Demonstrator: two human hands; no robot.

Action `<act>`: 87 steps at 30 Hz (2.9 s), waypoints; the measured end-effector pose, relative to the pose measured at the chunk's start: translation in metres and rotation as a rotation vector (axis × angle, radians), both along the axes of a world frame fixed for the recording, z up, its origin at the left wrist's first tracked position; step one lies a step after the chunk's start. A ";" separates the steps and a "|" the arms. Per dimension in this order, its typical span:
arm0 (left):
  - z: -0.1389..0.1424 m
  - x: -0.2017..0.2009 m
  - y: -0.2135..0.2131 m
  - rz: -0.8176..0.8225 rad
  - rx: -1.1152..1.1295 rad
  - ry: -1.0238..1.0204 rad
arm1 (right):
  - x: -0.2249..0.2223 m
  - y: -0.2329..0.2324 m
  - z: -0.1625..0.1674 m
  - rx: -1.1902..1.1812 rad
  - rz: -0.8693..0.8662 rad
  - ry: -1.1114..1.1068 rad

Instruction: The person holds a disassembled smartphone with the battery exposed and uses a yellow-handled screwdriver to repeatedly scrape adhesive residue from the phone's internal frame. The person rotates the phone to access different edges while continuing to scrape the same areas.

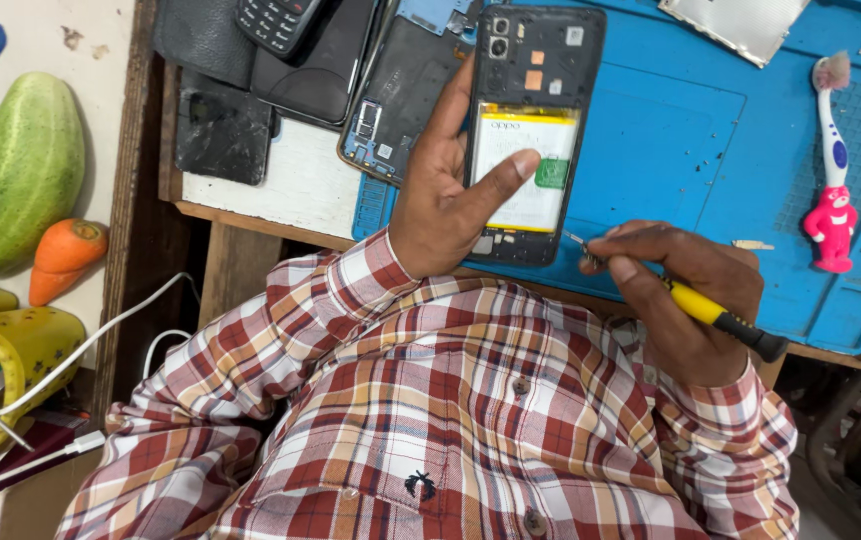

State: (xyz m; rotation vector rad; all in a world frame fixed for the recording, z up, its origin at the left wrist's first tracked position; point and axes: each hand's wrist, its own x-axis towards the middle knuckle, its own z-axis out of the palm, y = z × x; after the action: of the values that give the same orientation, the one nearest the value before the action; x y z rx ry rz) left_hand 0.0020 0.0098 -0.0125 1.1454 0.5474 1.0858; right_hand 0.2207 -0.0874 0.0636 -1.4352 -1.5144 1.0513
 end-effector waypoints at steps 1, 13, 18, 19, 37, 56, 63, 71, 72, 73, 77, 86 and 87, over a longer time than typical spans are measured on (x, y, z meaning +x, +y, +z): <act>0.000 0.000 0.000 -0.012 -0.011 -0.010 | -0.001 0.000 -0.001 0.038 -0.018 -0.049; 0.003 0.001 0.000 -0.045 -0.083 -0.047 | -0.024 0.010 0.006 0.435 0.047 -0.472; 0.004 0.003 -0.005 -0.108 -0.104 -0.035 | -0.026 0.015 0.002 0.530 -0.007 -0.546; 0.004 0.004 -0.004 -0.096 -0.107 -0.041 | -0.026 0.014 0.002 0.533 -0.003 -0.540; 0.005 0.005 -0.002 -0.080 -0.155 -0.107 | -0.033 0.009 -0.017 0.608 -0.037 -0.671; 0.012 0.002 0.002 -0.175 -0.250 -0.104 | -0.009 -0.001 -0.013 0.393 -0.245 -0.048; 0.015 0.003 -0.005 -0.232 -0.213 -0.133 | -0.006 0.015 -0.045 0.072 -0.271 0.459; 0.011 0.002 -0.011 -0.189 0.010 0.031 | -0.009 0.014 -0.046 0.073 -0.187 0.193; 0.010 0.002 -0.011 -0.182 0.002 0.044 | -0.009 0.014 -0.045 0.060 -0.184 0.200; 0.010 0.003 -0.011 -0.182 -0.012 0.046 | -0.009 0.015 -0.043 0.048 -0.179 0.208; 0.008 0.003 -0.010 -0.193 -0.079 0.024 | -0.010 0.018 -0.035 0.014 -0.114 0.217; 0.003 0.005 -0.007 -0.188 -0.105 0.007 | -0.012 0.021 -0.031 -0.032 -0.106 0.328; 0.003 0.005 -0.006 -0.206 -0.131 -0.010 | -0.012 0.021 -0.033 -0.021 -0.112 0.334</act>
State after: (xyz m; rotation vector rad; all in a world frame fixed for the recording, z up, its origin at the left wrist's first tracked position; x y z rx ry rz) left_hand 0.0072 0.0036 -0.0095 1.0562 0.4741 0.8655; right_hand 0.2089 -0.0668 0.0304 -1.2680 -1.1746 1.1744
